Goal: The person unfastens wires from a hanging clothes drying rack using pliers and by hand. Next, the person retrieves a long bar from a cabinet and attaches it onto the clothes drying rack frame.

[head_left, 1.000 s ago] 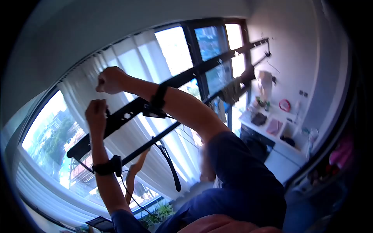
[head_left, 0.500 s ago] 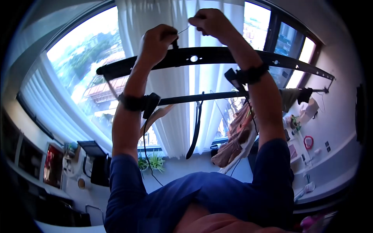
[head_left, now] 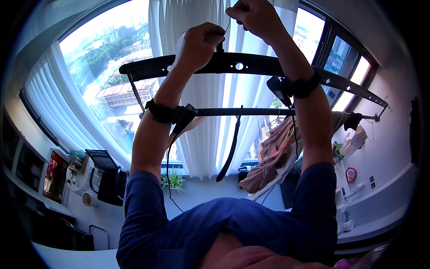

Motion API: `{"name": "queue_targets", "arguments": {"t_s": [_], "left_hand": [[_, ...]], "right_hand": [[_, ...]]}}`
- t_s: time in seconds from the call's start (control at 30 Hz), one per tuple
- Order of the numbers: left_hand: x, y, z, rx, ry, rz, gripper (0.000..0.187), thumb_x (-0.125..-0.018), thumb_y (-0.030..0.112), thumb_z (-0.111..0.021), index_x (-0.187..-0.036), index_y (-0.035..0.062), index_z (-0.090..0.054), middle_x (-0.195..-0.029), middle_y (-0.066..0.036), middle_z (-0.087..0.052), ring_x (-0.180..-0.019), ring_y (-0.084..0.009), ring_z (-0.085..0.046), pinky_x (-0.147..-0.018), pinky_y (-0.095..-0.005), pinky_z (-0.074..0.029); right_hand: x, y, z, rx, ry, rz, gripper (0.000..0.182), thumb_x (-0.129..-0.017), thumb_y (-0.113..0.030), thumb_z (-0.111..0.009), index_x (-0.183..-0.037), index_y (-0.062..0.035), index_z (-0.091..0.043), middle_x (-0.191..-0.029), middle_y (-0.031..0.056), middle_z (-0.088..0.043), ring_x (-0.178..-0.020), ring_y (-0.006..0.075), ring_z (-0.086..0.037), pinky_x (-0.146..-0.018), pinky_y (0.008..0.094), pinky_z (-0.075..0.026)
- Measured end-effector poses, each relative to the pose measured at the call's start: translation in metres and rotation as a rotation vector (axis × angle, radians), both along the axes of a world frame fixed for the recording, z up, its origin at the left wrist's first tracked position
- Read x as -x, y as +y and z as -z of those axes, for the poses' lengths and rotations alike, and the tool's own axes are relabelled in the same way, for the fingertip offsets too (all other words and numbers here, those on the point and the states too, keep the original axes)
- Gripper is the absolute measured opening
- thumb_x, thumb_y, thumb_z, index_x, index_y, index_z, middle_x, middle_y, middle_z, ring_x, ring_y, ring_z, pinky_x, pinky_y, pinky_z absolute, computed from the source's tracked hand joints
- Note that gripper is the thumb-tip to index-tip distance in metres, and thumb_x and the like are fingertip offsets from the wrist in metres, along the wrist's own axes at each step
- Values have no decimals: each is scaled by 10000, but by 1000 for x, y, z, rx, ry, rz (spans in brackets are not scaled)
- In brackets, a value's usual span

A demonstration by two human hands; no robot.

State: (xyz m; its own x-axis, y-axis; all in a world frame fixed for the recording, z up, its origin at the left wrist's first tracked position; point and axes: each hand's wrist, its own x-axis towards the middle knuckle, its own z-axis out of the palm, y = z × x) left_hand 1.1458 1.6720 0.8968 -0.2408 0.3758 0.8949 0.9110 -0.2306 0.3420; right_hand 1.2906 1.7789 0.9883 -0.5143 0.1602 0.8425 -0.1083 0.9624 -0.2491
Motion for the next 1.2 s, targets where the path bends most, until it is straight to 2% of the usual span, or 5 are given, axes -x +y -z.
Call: {"name": "queue_targets", "arguments": {"t_s": [0.1,0.17,0.4,1.03,1.2], "left_hand": [[-10,-4,3,17,40,-96,189,-900,153,-653,-1047,40,-686,-957,-126,-720,-897,-249,-709,-868,-366,-555],[-22,-5,2,-24,77,-163,211,-886,238,-676,-996,61,-703,-880,-99,-727,-810,-221,-715,-782,-344,-569],[-36,4,-5,-230,319,-589,223,-841,239,-659,-687,80,-687,-569,-37,-634,-443,-147,-584,-467,-298,-450],[-35,0,-10,-80,268,-536,155,-918,169,-589,-803,110,-675,-616,-45,-650,-470,-127,-588,-506,-311,-474],[-33,-1,-12,-42,146,-465,249,-920,195,-536,-746,64,-657,-668,-101,-656,-566,-234,-628,-625,-398,-493]], "right_hand": [[3,-9,-4,-4,-21,-25,272,-806,-237,-717,-739,24,-678,-615,116,-639,-589,202,-609,-570,347,-474],[3,-10,-7,168,-163,-48,198,-837,-182,-662,-827,14,-687,-771,146,-678,-690,249,-650,-631,371,-503],[14,-1,-1,-37,-136,23,283,-901,-308,-674,-909,-27,-708,-754,85,-681,-653,180,-664,-613,284,-540],[17,2,15,-201,-150,2,400,-896,-427,-640,-873,-30,-687,-719,99,-669,-640,184,-650,-648,324,-521],[-1,-7,36,-103,-141,-35,414,-918,-244,-652,-1230,13,-563,-801,121,-705,-672,194,-688,-644,277,-542]]}}
